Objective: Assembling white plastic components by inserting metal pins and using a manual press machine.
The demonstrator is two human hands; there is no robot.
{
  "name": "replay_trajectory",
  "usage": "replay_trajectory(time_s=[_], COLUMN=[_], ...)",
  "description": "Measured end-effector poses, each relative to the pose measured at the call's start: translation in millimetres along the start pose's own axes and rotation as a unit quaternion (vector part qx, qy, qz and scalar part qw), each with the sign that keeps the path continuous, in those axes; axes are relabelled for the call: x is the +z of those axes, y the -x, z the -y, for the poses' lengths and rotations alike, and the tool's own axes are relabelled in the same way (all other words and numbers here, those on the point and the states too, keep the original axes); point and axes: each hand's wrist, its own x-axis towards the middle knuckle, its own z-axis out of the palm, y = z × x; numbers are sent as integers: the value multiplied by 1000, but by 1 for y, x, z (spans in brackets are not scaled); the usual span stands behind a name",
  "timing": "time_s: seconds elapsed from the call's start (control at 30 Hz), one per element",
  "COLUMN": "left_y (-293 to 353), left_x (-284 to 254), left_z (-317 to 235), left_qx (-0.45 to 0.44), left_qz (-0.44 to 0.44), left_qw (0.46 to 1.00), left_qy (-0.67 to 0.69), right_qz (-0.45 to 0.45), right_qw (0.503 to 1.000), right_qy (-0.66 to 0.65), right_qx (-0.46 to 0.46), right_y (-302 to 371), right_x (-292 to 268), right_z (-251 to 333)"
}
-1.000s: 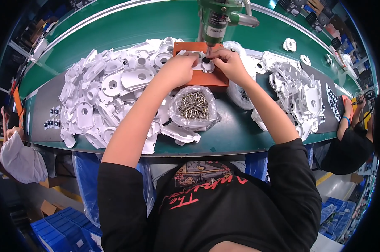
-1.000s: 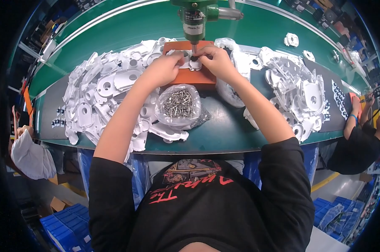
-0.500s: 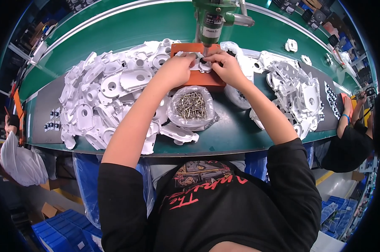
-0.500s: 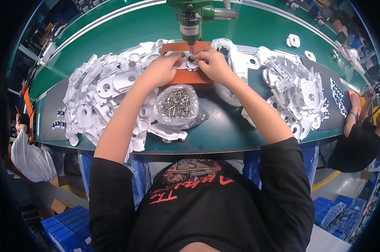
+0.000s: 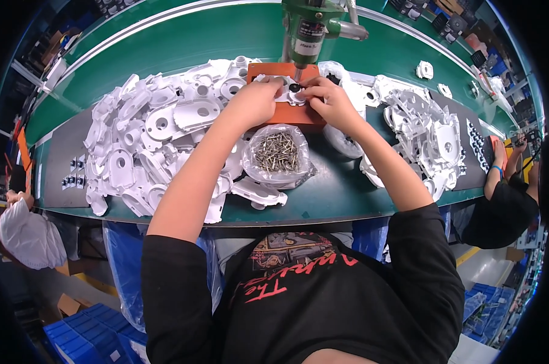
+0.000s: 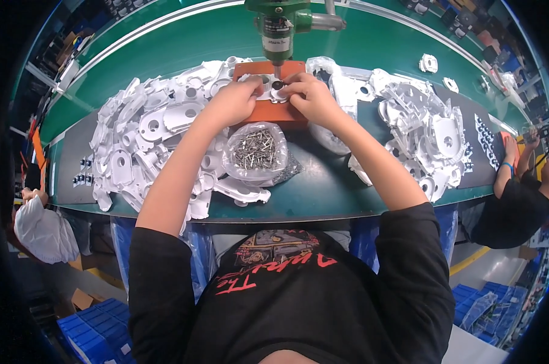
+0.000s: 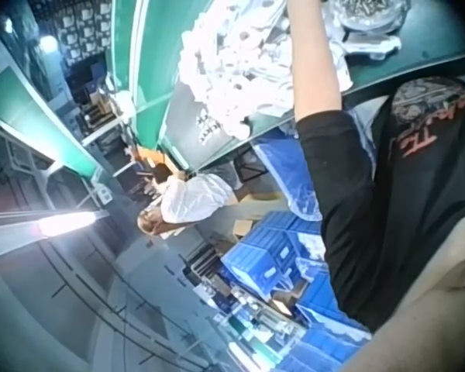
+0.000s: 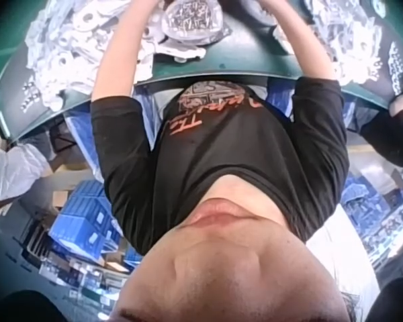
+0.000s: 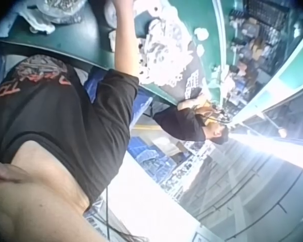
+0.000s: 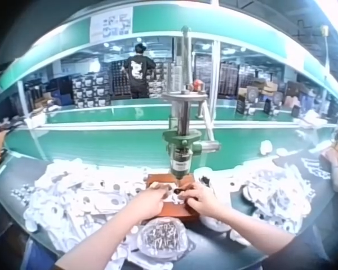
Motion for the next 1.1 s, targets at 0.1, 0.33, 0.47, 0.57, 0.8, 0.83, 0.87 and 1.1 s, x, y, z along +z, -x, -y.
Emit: replay_trajectory(time_s=[0.1,0.33,0.47,0.57,0.8,0.83,0.87,1.1], left_y=[0,0,-2,0,-1,-1,-1,-1], left_x=[0,2,2,3,1,1,0,1], left_z=[0,1,0,5,2,1,1,-1], left_qx=[-7,2,8,1,-8,-7,-11,-9], left_qz=[2,-7,-4,-6,14,14,16,11], left_qw=[1000,1000,1000,1000,1000,1000,1000,1000], left_qy=[-5,4,2,1,0,0,-2,5], right_qz=[9,12,-33,111,406,404,360,214], right_qw=[1000,1000,998,982,869,869,897,924], right_qy=[-12,-19,44,-50,-31,-31,20,174], right_qx=[18,5,30,143,282,283,255,264], right_y=[0,5,25,39,84,90,94,90], right_x=[-2,-6,-20,-43,-70,-72,-74,-80], right_z=[2,7,43,63,65,57,47,29])
